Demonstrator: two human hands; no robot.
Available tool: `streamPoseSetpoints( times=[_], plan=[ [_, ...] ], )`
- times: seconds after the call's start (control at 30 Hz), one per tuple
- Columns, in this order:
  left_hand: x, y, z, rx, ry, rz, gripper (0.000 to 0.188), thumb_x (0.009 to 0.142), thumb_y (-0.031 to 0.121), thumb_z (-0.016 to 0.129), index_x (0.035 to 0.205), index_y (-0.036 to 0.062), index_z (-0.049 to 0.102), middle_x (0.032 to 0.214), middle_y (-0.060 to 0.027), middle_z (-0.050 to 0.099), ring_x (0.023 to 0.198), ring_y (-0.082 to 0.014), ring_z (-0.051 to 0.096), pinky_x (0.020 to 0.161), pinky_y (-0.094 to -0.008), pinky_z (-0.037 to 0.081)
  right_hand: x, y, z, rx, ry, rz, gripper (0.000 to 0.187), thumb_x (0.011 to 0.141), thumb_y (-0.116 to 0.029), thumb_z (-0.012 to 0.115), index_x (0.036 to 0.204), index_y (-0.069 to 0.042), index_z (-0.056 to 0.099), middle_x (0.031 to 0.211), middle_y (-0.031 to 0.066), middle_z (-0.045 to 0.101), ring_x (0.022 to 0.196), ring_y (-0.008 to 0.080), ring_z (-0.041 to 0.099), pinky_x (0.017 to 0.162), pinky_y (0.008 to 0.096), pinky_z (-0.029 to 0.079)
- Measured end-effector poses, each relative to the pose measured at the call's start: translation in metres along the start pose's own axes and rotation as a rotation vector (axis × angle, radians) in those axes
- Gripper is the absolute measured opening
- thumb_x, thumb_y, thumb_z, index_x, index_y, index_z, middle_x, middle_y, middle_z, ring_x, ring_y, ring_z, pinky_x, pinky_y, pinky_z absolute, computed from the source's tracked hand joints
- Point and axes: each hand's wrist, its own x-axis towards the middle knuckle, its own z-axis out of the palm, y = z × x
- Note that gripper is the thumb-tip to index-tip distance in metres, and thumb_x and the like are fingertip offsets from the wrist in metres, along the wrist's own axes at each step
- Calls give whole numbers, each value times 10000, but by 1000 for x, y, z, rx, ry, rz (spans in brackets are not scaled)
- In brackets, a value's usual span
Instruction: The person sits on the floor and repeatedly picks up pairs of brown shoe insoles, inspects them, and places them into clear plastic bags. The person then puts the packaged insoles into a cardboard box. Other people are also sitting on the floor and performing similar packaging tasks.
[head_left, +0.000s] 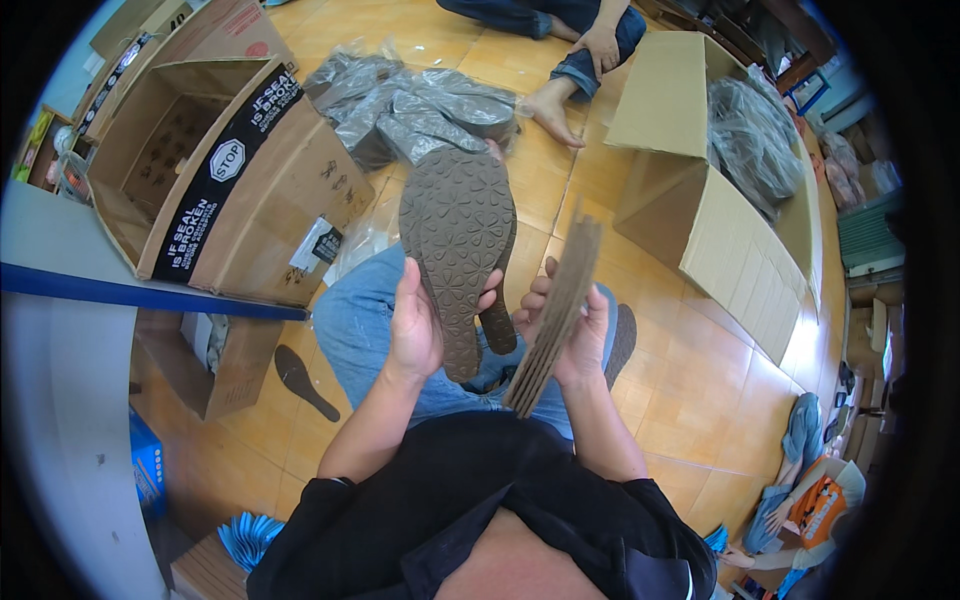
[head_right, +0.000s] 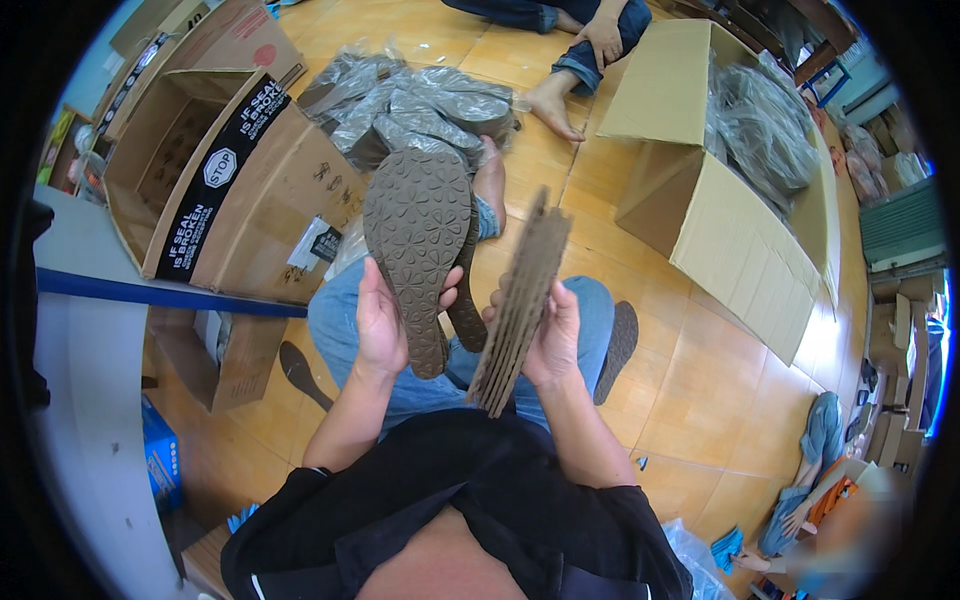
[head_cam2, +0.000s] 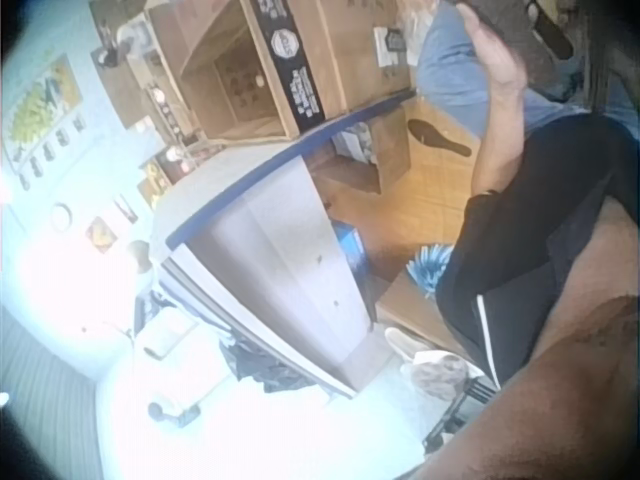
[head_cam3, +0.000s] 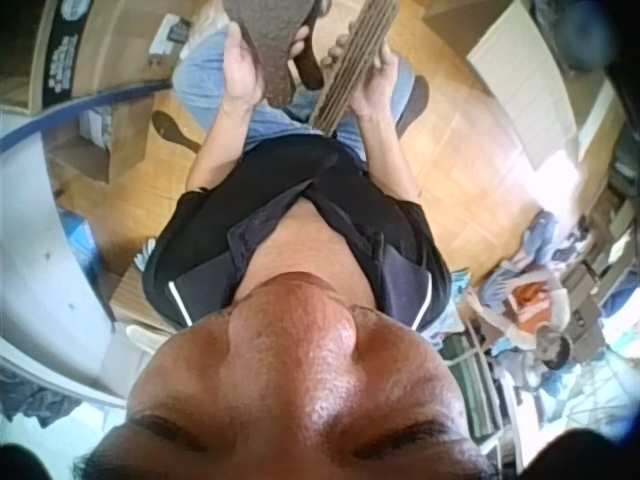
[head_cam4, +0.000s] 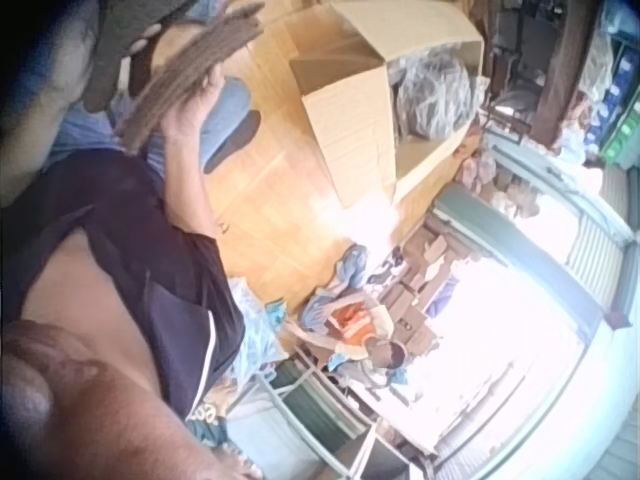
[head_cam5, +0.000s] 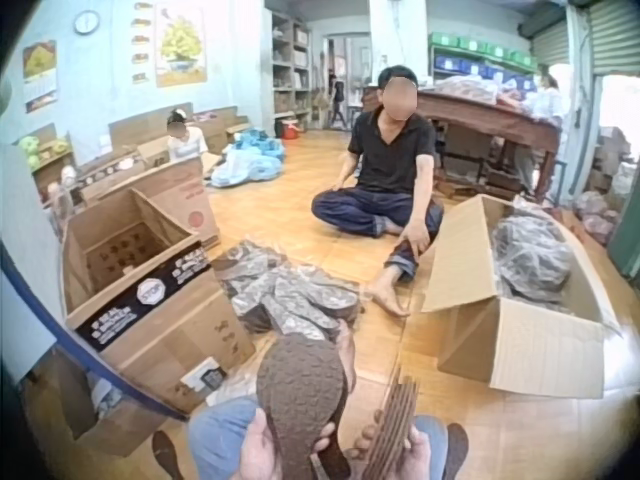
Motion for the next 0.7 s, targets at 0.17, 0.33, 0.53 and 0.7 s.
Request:
streamPoseSetpoints(
  times=[0.17, 0.33, 0.53, 0.7],
  plan=[
    [5, -4, 4, 366, 128, 238, 442, 1026, 312, 404, 1367, 30, 393, 1281, -133, 553, 1126, -241, 583, 967, -390, 485, -4, 1, 1, -86, 112, 21, 561, 860, -486, 581, 1251, -88, 521, 1103, 63, 594, 1042, 228, 571, 1044, 484, 395],
    [5, 2, -1, -86, -32, 12, 375, 1011, 192, 449, 1346, 32, 404, 1290, -115, 545, 1123, -202, 575, 971, -359, 469, 3, 3, -11, 86, -55, 93, 634, 857, -515, 578, 1328, -102, 481, 1108, 84, 596, 1002, 227, 582, 914, 428, 480],
    [7, -5, -6, 313, 76, 119, 373, 967, 120, 532, 1316, 30, 437, 1259, -119, 569, 1122, -220, 586, 961, -398, 496, -2, 7, -11, 86, 11, 44, 709, 841, -553, 570, 1346, -67, 462, 1271, 172, 552, 1205, 361, 517, 1076, 543, 371],
    [7, -9, -4, 527, -8, 206, 386, 983, 168, 515, 1330, 24, 428, 1290, -119, 554, 1149, -217, 570, 998, -372, 456, -2, 7, -7, -66, 55, 32, 674, 897, -554, 517, 1376, -85, 448, 1323, 161, 533, 1195, 352, 532, 1019, 620, 382]
  ],
)
